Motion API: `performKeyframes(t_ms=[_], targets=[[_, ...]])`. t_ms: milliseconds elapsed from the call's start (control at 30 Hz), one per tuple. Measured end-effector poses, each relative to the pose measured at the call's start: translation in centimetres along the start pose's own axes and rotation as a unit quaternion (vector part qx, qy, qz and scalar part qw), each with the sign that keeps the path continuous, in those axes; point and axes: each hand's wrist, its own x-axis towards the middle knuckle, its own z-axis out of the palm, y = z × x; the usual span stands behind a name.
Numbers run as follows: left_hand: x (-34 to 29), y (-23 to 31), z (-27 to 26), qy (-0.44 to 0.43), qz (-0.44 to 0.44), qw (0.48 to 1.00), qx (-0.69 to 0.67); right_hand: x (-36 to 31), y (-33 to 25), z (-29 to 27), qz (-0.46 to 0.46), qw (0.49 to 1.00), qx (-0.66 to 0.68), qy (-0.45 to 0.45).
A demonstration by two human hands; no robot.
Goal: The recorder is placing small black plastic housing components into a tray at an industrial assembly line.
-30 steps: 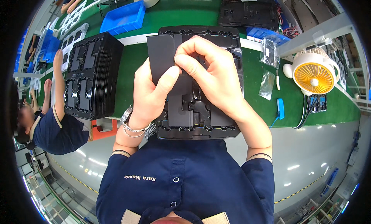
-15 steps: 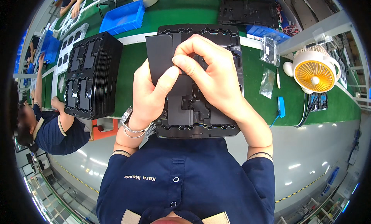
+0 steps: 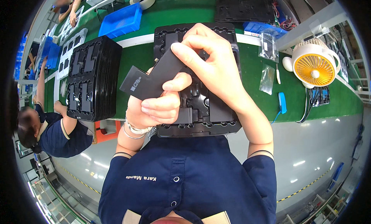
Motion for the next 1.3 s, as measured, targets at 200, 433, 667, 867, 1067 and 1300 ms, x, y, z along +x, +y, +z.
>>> performKeyframes(t_ms=[200, 433, 667, 867, 1067, 1300], targets=[[0.7, -1.6, -1.0, 0.36, 0.285, 0.604, 0.652, 0.0, -0.7, -0.3, 0.016, 0.996, 0.076, -0.053], [-3.0, -2.0, -0.9, 0.35, 0.189, 0.188, 0.898, 2.1, 3.6, -6.0, 0.014, 0.995, -0.065, 0.072], [-4.2, -3.5, -1.0, 0.322, 0.098, 0.094, 0.937, 1.7, 9.2, -6.0, 0.031, 0.974, -0.223, -0.002], [-3.9, -3.7, -1.2, 0.333, 0.101, 0.112, 0.931, -0.7, 6.1, -5.0, -0.023, 0.949, -0.306, 0.068], [-4.6, -3.3, -0.9, 0.342, 0.173, 0.262, 0.886, -4.6, 3.2, -5.1, 0.048, 0.88, -0.469, 0.067], [-5.3, -5.4, -1.8, 0.27, 0.175, 0.358, 0.876, -4.7, 4.0, -4.5, 0.001, 0.892, -0.447, 0.076]])
